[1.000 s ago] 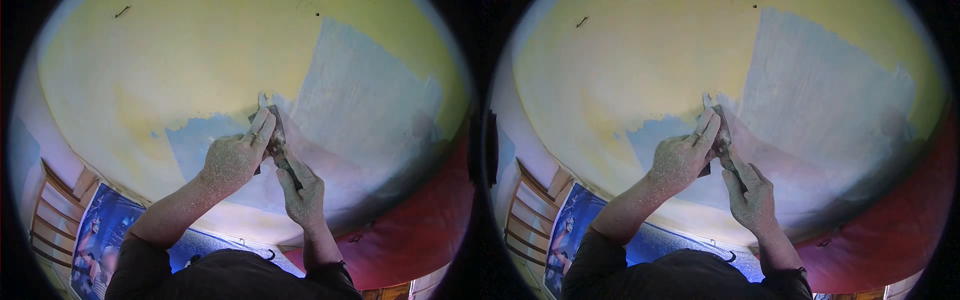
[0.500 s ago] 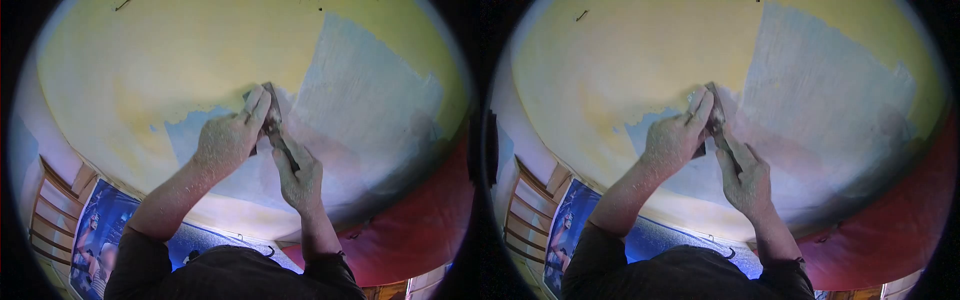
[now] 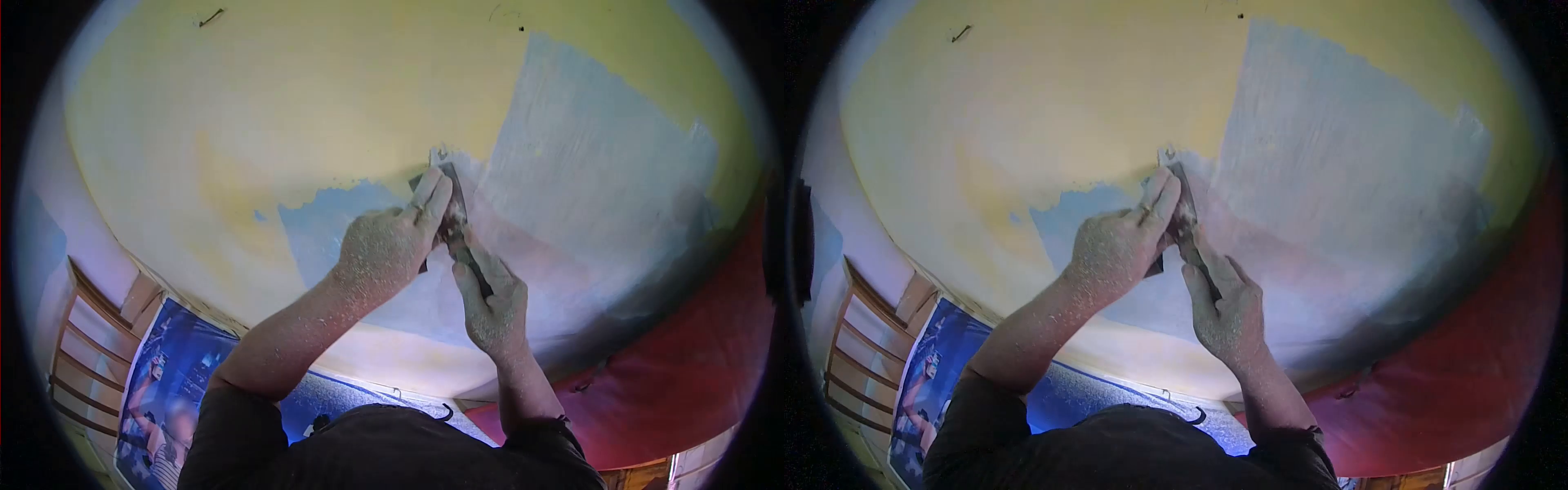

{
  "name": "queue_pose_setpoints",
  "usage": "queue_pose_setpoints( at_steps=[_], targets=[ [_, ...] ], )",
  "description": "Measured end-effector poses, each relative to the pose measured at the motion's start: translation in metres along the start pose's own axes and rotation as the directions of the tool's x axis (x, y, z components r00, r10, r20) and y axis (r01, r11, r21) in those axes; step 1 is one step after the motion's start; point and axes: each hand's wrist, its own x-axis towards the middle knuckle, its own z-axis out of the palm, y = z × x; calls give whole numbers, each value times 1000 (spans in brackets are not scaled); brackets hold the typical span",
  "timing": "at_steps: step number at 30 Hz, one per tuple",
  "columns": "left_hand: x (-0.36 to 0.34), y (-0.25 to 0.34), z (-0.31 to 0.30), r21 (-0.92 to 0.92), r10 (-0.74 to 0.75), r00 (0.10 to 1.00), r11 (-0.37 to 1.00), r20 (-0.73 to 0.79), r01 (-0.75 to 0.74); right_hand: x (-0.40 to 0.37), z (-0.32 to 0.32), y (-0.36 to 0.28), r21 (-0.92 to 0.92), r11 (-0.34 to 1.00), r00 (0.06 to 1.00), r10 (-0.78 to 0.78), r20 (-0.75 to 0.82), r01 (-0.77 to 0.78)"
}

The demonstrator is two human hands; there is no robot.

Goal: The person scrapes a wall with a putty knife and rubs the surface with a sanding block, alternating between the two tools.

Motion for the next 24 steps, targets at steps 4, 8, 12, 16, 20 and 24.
queue_pose_setpoints(
  at_steps=[4, 8, 12, 16, 20, 24],
  targets=[
    [5, -2, -1, 14, 9, 1000, 1000, -29, -9, 8, -5, -5, -54, 998, 999, -21, 26, 23],
    [8, -4, -5, -36, 14, 1000, 999, -28, -15, 7, -1, -5, 7, 1000, 1000, 4, -6, -4],
    [-2, 0, 5, 6, 7, 1000, 1000, -5, -7, 0, 0, 1, -15, 999, 1000, -31, 6, 31],
    [12, -4, -8, -16, -35, 999, 999, -40, 34, 19, -3, -4, 13, 998, 998, -62, 11, 62],
    [1, 4, 2, -24, -40, 999, 999, 24, 40, 0, -5, 7, -25, 999, 999, -28, 25, 29],
    [-9, 6, 14, -5, -20, 999, 1000, -35, 20, -6, -4, 9, -57, 997, 999, -47, 20, 48]
  ],
)
